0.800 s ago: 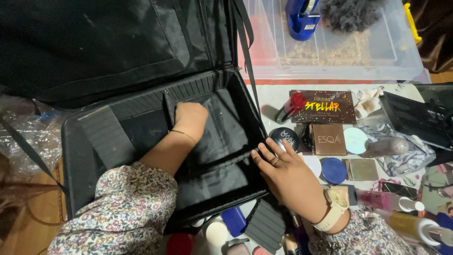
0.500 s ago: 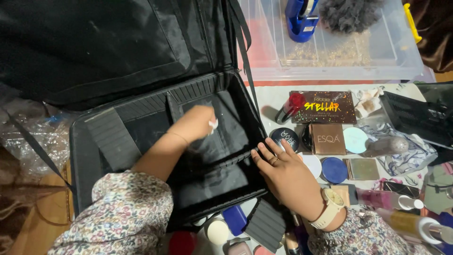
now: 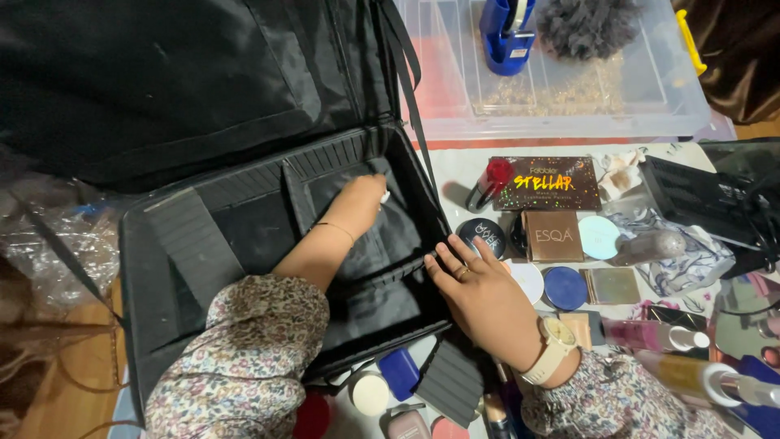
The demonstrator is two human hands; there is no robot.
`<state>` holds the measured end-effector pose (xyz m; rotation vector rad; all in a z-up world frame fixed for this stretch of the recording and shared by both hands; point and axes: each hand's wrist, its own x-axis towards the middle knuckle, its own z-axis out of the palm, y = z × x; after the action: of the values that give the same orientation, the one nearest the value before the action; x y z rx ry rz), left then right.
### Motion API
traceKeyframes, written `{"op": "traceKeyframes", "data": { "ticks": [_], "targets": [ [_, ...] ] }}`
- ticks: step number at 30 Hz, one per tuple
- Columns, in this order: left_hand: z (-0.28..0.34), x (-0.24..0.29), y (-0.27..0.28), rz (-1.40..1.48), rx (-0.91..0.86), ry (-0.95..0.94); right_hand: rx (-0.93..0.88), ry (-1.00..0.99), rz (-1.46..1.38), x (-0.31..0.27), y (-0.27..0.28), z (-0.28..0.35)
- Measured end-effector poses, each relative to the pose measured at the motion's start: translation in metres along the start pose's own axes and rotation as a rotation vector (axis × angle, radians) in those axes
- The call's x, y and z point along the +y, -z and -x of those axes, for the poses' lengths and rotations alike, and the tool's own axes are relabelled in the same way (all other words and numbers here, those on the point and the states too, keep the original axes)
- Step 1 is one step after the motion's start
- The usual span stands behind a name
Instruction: The person is organizing a black makeup bag by adjusting its internal dividers and placing various makeup items into the compartments. They handle items such as foundation bottles, lipsticks, and compacts, arranging them neatly within the bag.
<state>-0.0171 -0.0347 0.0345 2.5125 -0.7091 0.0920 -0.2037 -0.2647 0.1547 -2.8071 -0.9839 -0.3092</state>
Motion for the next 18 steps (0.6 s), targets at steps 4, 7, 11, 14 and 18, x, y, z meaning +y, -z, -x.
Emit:
{"op": "traceKeyframes", "data": {
  "ticks": [4, 7, 11, 14, 18],
  "targets": [
    [0.002, -0.002, 0.015, 0.013, -0.21, 0.093, 0.099, 0.002, 0.041, 0.004, -0.014, 0.004],
    [0.031, 0.023, 0.07, 0.281, -0.12, 0.197, 0.046, 0.003, 0.017, 0.01, -0.015, 0.007],
    [0.095, 0.099, 0.164, 0.966, 0.132, 0.323, 0.007, -0.004, -0.11, 0.01, 0.008, 0.019],
    [0.14, 0.138, 0.18, 1.038, 0.162, 0.307, 0.008, -0.008, -0.199, -0.002, 0.038, 0.041],
    [0.178, 0.186, 0.148, 1.092, 0.001, 0.282, 0.134, -0.003, -0.409, -0.027, 0.054, 0.108]
  ]
}}
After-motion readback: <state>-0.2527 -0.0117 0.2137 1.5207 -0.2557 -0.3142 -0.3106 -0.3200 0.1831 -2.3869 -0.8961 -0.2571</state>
